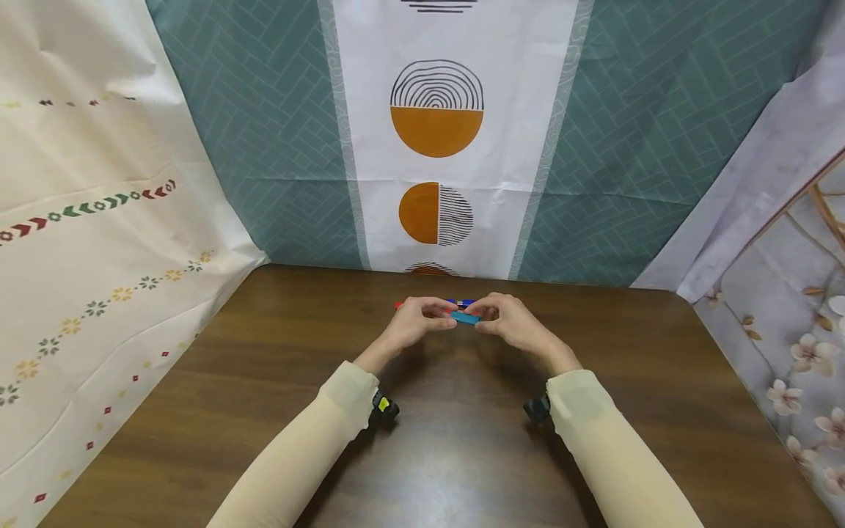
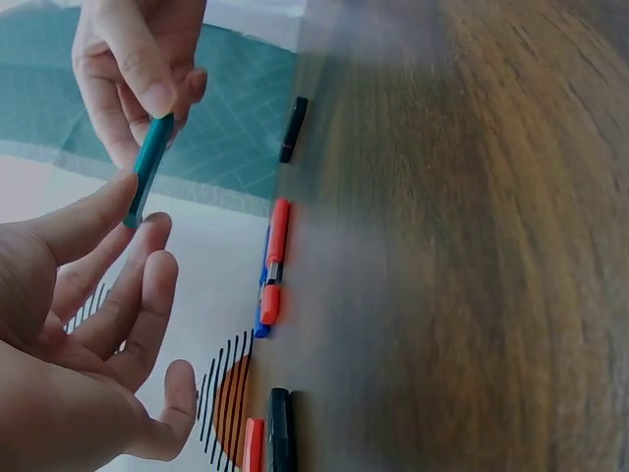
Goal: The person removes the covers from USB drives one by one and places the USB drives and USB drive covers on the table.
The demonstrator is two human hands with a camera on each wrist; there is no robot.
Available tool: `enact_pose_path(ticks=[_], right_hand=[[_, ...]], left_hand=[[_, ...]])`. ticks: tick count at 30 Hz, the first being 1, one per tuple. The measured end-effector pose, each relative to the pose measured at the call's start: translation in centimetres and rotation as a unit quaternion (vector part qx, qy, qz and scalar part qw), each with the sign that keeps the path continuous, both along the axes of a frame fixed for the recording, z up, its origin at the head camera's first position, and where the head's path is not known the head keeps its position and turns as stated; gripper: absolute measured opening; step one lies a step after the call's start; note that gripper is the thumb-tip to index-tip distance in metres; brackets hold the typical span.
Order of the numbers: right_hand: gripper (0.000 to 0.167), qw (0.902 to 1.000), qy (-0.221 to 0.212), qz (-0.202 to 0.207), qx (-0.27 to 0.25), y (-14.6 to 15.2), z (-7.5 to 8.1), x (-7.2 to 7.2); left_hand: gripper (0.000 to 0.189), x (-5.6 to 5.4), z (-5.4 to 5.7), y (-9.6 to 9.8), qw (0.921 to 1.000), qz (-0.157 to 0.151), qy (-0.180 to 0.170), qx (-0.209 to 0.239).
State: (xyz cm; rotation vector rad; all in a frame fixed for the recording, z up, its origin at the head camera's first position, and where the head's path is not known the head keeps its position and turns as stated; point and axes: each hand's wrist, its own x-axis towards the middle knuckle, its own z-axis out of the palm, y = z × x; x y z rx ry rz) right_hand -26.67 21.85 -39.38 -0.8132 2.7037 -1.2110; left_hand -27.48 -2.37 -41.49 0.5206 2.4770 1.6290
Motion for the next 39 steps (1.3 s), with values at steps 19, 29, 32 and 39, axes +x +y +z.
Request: enact_pose_path(ticks=[19,29,32,39], right_hand=[[0.037,0.9734,-0.053,-0.126,-0.184,-2.4,-1.9,0.8],[0.032,0.9496,-0.049,-0.174,-0.256,-4.0,-2.1,1.7],[0.031,0.9488,-0.040,-0.187,-0.252,-4.1,-2.8,1.5],[0.031,0.9407,-0.036,-0.206,-0.267,-3.9,-3.0,1.6]], left_hand=[[0.022,0.2,-0.1,-0.3,0.9955,0.072,-0.009,0.060],[0.022,0.2,-0.1,0.0,0.9948,0.072,-0.007,0.071],[0.022,0.1,-0.3,0.0,0.9946,0.072,-0.007,0.074],[0.024,0.0,-0.4,0.1,0.9953,0.064,-0.006,0.073]])
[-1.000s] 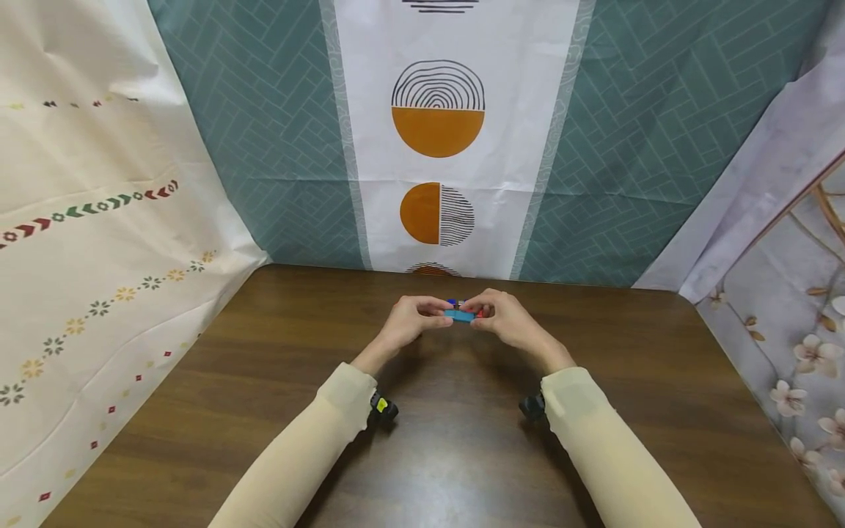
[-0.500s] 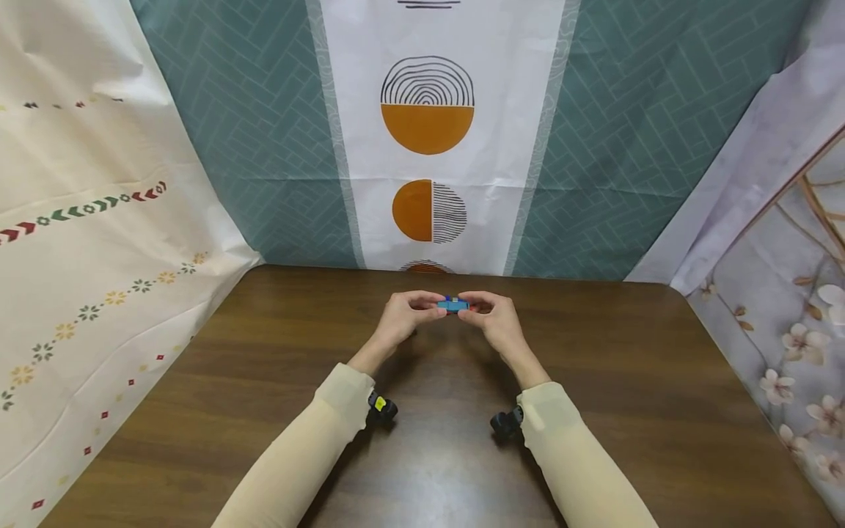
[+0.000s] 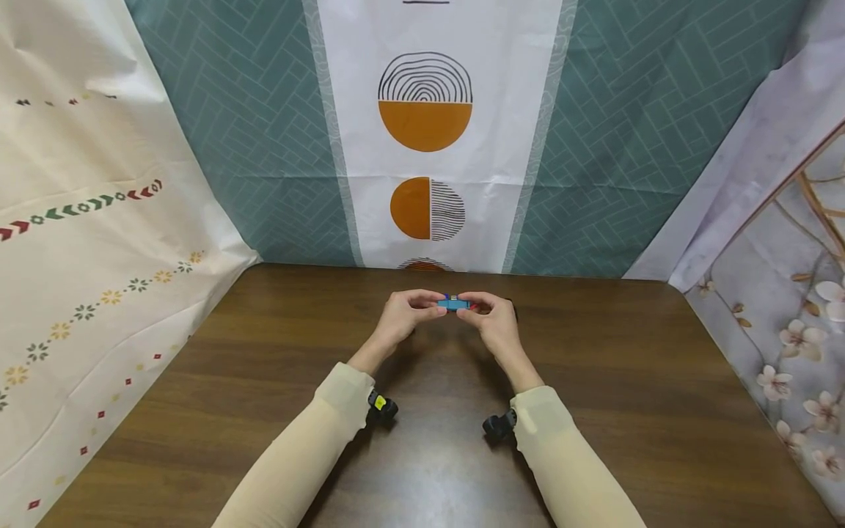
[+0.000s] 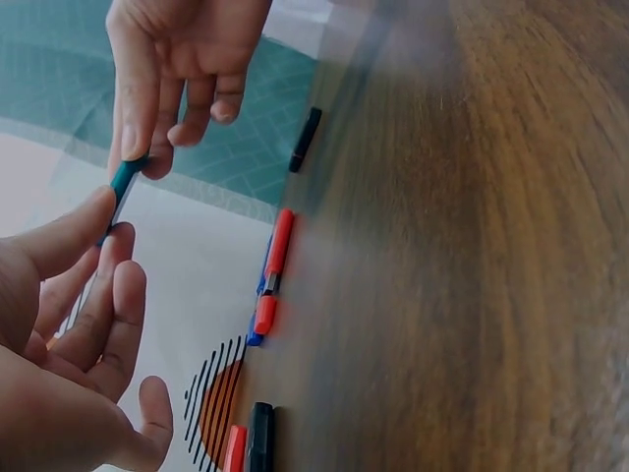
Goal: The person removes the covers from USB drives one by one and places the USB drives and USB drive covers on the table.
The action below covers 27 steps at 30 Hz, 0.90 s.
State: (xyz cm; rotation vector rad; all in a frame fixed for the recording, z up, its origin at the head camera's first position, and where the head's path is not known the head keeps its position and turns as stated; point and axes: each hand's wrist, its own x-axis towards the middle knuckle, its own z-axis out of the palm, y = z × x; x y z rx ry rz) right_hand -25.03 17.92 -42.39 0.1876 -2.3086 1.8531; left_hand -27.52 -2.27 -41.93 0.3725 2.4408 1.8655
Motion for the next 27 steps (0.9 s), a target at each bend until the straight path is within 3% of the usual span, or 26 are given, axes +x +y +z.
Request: enact_pose_path(ticks=[16,24,27], right_hand=[[0.030,0.9993,-0.018,0.001,0.033,1.0,0.3,-0.1],[0.023,0.9975,-0.007,-0.048,0.051,3.2,0.2,0.0],[0.025,0.9976,-0.007,-0.037,0.059,3.6,0.3,-0.1]], left_hand=[[0.025,-0.1,0.0,-0.2,0.9996,-0.021,0.004,-0.017],[0.023,-0.5,-0.1,-2.0,0.9991,0.033,-0.007,-0.027],[0.023,-0.6,-0.1,-2.2,0.9991,0.020,-0.007,-0.036]])
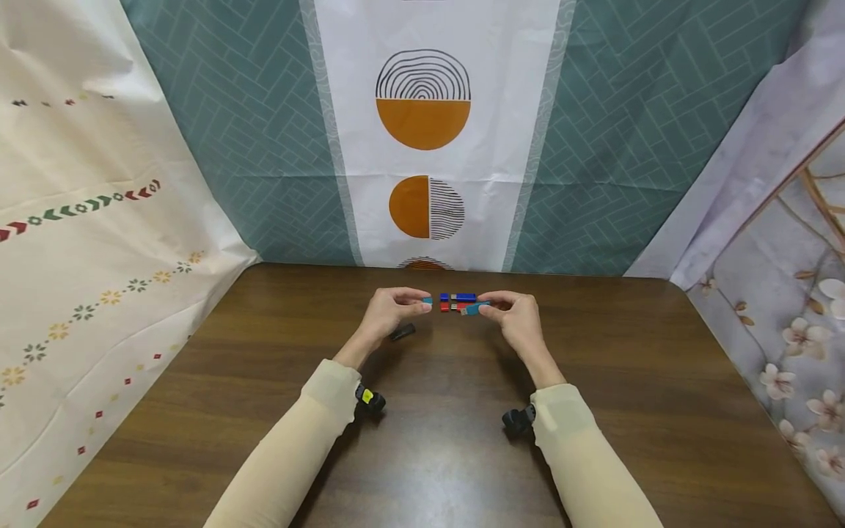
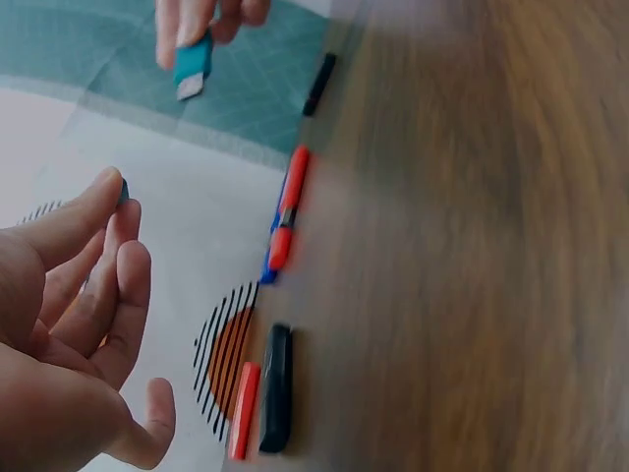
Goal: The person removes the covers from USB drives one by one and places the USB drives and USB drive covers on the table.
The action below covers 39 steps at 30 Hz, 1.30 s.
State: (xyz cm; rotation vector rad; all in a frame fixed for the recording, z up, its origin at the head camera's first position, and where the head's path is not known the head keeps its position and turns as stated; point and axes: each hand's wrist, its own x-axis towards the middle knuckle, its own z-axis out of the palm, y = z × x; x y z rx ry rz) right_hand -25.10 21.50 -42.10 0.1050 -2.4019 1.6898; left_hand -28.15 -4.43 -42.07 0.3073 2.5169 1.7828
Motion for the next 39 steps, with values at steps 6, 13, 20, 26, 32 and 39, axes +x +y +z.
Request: enact_pose_path(ticks=[6,13,20,26,32,39], right_hand=[[0.028,0.9995,-0.019,0.002,-0.025,-0.4,-0.1,-0.1],[0.032,0.9981,-0.042,0.000,-0.045,-0.3,-0.4,-0.3],[0.034,0.9974,-0.055,-0.009,-0.047,-0.4,-0.4,-0.2],[0.032,0.9958,-0.075,-0.024,-0.047,-0.7,-0.8,-0.8],[0.031,0.9920,-0.117,-0.033,-0.034,-1.4,-1.1,-1.5],[0.029,0.9897,-0.133,-0.048,-0.025,-2.0,-1.3,-2.2]], left_hand=[[0.023,0.1,-0.1,1.0,0.9998,-0.018,0.001,-0.010],[0.025,0.0,-0.6,1.9,0.9994,-0.033,0.008,-0.002],[0.028,-0.3,-0.9,2.1,0.9993,-0.028,0.019,-0.018],[0.022,-0.5,-1.2,2.4,0.9989,-0.011,0.027,-0.035],[0.019,-0.5,-1.4,2.8,0.9934,0.006,0.039,-0.108],[0.017,-0.7,-1.4,3.3,0.9823,0.026,0.048,-0.179]])
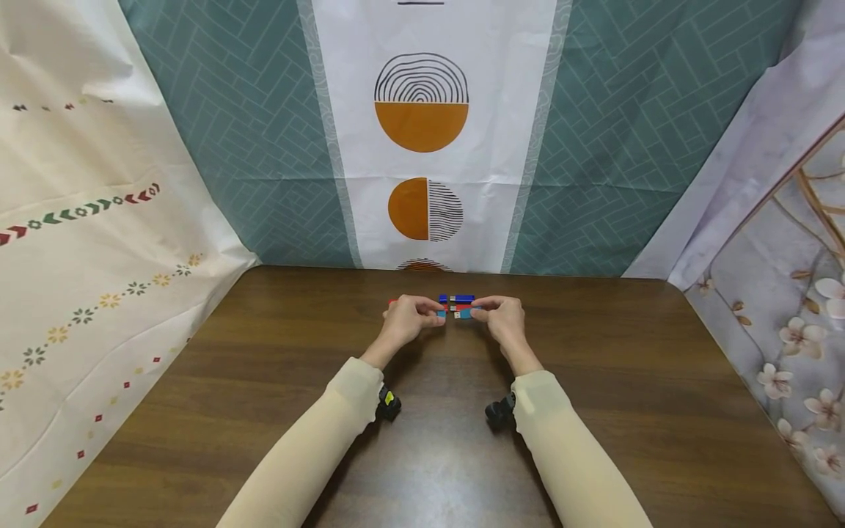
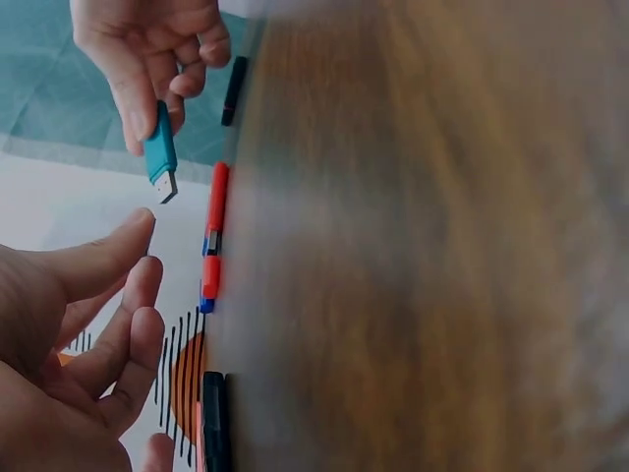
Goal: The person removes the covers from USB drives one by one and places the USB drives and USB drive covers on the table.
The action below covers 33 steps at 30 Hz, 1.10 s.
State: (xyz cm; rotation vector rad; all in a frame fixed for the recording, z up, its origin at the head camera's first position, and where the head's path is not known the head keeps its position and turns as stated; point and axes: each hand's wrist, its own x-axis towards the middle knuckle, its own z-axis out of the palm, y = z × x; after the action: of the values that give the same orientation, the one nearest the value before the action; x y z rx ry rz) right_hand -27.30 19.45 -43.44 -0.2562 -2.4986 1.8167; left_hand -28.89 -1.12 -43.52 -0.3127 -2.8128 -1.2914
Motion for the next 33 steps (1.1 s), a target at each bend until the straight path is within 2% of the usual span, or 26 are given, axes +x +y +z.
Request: enact_pose_path(ticks=[5,16,25,33], right_hand=[[0.027,0.9997,-0.016,-0.011,0.016,-0.4,-0.3,-0.3],[0.017,0.9921,-0.005,0.007,0.125,-1.2,-0.6,-0.9],[0.012,0.9808,0.004,0.034,0.192,-1.2,-0.7,-1.3],[0.010,0.9766,-0.002,0.044,0.211,-1.0,-0.8,-1.5]], left_hand=[[0.018,-0.2,0.2,0.2,0.9996,0.011,-0.009,-0.024],[0.020,-0.6,0.3,0.7,0.9952,0.004,-0.039,-0.090],[0.022,-0.8,0.3,1.2,0.9931,0.014,-0.039,-0.110],[0.020,-0.9,0.2,1.7,0.9917,0.017,-0.043,-0.120]])
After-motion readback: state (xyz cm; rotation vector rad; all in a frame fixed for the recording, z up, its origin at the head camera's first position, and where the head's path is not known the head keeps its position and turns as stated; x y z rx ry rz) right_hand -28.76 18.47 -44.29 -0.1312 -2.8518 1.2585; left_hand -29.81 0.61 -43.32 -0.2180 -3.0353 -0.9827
